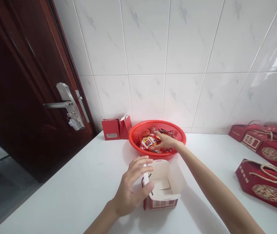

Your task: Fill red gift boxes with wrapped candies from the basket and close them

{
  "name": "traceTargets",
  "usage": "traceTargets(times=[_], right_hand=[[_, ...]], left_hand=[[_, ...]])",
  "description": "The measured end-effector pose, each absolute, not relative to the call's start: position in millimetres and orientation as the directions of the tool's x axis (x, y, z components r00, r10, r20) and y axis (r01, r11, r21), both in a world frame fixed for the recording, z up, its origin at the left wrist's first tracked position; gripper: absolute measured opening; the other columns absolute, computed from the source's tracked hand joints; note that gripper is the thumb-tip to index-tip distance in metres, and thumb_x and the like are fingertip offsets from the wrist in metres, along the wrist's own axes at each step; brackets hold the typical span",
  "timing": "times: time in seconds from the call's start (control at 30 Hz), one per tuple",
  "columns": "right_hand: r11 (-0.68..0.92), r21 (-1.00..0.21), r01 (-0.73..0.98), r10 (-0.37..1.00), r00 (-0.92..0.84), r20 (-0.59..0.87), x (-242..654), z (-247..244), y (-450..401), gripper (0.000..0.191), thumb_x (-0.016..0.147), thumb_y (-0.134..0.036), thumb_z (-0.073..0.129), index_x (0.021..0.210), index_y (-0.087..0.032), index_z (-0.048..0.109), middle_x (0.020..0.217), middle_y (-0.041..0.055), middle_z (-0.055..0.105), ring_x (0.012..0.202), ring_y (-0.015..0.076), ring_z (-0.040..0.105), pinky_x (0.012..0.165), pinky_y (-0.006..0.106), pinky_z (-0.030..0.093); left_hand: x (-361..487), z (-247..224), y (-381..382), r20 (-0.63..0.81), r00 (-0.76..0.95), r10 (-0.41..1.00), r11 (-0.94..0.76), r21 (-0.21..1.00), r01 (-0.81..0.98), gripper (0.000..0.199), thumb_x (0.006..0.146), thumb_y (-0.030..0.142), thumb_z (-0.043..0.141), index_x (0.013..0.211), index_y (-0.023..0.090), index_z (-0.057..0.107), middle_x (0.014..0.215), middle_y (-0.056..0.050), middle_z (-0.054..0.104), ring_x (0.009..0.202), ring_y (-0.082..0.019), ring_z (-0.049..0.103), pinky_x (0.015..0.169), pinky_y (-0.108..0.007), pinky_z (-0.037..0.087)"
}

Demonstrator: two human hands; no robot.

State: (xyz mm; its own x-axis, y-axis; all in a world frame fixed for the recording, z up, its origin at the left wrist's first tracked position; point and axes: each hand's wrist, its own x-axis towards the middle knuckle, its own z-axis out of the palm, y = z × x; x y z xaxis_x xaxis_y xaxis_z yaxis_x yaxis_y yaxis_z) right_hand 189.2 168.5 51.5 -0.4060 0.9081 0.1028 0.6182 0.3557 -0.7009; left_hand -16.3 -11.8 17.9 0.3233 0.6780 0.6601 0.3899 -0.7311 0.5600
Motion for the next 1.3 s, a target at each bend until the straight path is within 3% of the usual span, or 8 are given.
traceTargets(times=[0.1, 0.2, 0.4, 0.57, 0.7, 0.87, 1.03, 1.3], right_hand=[[0.381, -0.641, 0.667, 0.866, -0.5, -0.006, 176.4, 51.5, 171.9, 0.098, 0.049, -0.031, 0.093, 0.14, -0.027, 0.057, 0.124, 0.0106, 0.07, 0.107, 0.0316, 0.068, 0.085, 0.036, 0.053], [0.409, -0.59, 0.696, 0.837, -0.544, -0.061, 170.0, 50.3, 170.7, 0.084, 0.058, -0.02, 0.086, 0.137, -0.033, 0.06, 0.105, 0.0047, 0.075, 0.077, 0.0235, 0.071, 0.068, 0.031, 0.052], [0.444, -0.533, 0.72, 0.868, -0.494, 0.055, 172.2, 49.3, 165.8, 0.032, 0.057, -0.008, 0.082, 0.083, -0.024, 0.073, 0.085, 0.0034, 0.072, 0.082, 0.0266, 0.067, 0.068, 0.03, 0.046], [0.382, -0.637, 0.67, 0.921, -0.332, 0.202, 179.3, 50.5, 163.5, 0.026, 0.059, -0.005, 0.078, 0.072, -0.022, 0.064, 0.081, 0.0042, 0.069, 0.089, 0.029, 0.067, 0.072, 0.031, 0.046], [0.302, -0.8, 0.518, 0.953, -0.17, 0.25, 189.6, 49.3, 158.3, 0.019, 0.069, -0.013, 0.071, 0.077, -0.023, 0.058, 0.068, -0.0008, 0.062, 0.064, 0.023, 0.067, 0.062, 0.033, 0.05], [0.263, -0.941, 0.214, 0.965, -0.078, 0.252, 198.5, 47.9, 152.5, 0.034, 0.063, -0.033, 0.081, 0.077, -0.024, 0.052, 0.067, -0.0038, 0.061, 0.055, 0.0193, 0.065, 0.053, 0.033, 0.054], [0.241, -0.97, -0.025, 0.965, -0.097, 0.243, 200.8, 49.8, 150.9, 0.045, 0.051, -0.042, 0.088, 0.073, -0.022, 0.054, 0.067, -0.0024, 0.063, 0.052, 0.0155, 0.06, 0.049, 0.03, 0.052], [0.187, -0.963, -0.195, 0.965, -0.147, 0.217, 208.5, 51.6, 152.4, 0.046, 0.045, -0.042, 0.092, 0.072, -0.02, 0.062, 0.072, 0.0004, 0.069, 0.059, 0.0156, 0.063, 0.051, 0.027, 0.053]], left_hand=[[-21.8, 16.3, -7.3, 0.647, 0.225, 0.729, -0.68, 0.647, 0.345, 0.019, 0.095, 0.032, 0.059, 0.11, 0.025, 0.068, 0.123, -0.01, 0.069, 0.121, -0.027, 0.061, 0.104, -0.045, 0.049], [-26.1, 15.1, -3.8, 0.599, 0.154, 0.786, -0.613, 0.724, 0.316, 0.019, 0.097, 0.034, 0.057, 0.105, 0.023, 0.071, 0.117, -0.01, 0.07, 0.115, -0.026, 0.063, 0.102, -0.042, 0.05], [-26.0, 12.1, 2.8, 0.549, 0.082, 0.832, -0.548, 0.788, 0.281, 0.023, 0.095, 0.039, 0.057, 0.096, 0.021, 0.073, 0.106, -0.009, 0.072, 0.11, -0.026, 0.066, 0.098, -0.04, 0.052], [-27.8, 18.6, 13.6, 0.527, -0.018, 0.85, -0.503, 0.819, 0.275, 0.024, 0.092, 0.039, 0.058, 0.089, 0.021, 0.073, 0.1, -0.008, 0.073, 0.105, -0.025, 0.068, 0.097, -0.039, 0.053], [-30.6, 35.7, 33.0, 0.498, -0.063, 0.865, -0.458, 0.834, 0.307, 0.025, 0.089, 0.039, 0.057, 0.086, 0.019, 0.071, 0.097, -0.007, 0.076, 0.1, -0.024, 0.069, 0.095, -0.037, 0.054], [-23.6, 58.4, 77.4, 0.388, 0.103, 0.916, -0.396, 0.836, 0.38, 0.024, 0.083, 0.038, 0.061, 0.09, 0.019, 0.073, 0.1, -0.008, 0.077, 0.098, -0.026, 0.07, 0.095, -0.04, 0.054], [-7.1, 63.5, 131.6, 0.195, 0.224, 0.955, -0.275, 0.865, 0.42, 0.018, 0.069, 0.02, 0.069, 0.085, 0.018, 0.076, 0.103, -0.009, 0.077, 0.105, -0.031, 0.068, 0.104, -0.047, 0.049], [12.1, 60.0, 164.4, 0.005, 0.358, 0.934, -0.081, 0.977, 0.197, 0.069, 0.06, 0.008, 0.067, 0.128, 0.018, 0.064, 0.101, -0.007, 0.071, 0.092, -0.023, 0.07, 0.083, -0.038, 0.058]])
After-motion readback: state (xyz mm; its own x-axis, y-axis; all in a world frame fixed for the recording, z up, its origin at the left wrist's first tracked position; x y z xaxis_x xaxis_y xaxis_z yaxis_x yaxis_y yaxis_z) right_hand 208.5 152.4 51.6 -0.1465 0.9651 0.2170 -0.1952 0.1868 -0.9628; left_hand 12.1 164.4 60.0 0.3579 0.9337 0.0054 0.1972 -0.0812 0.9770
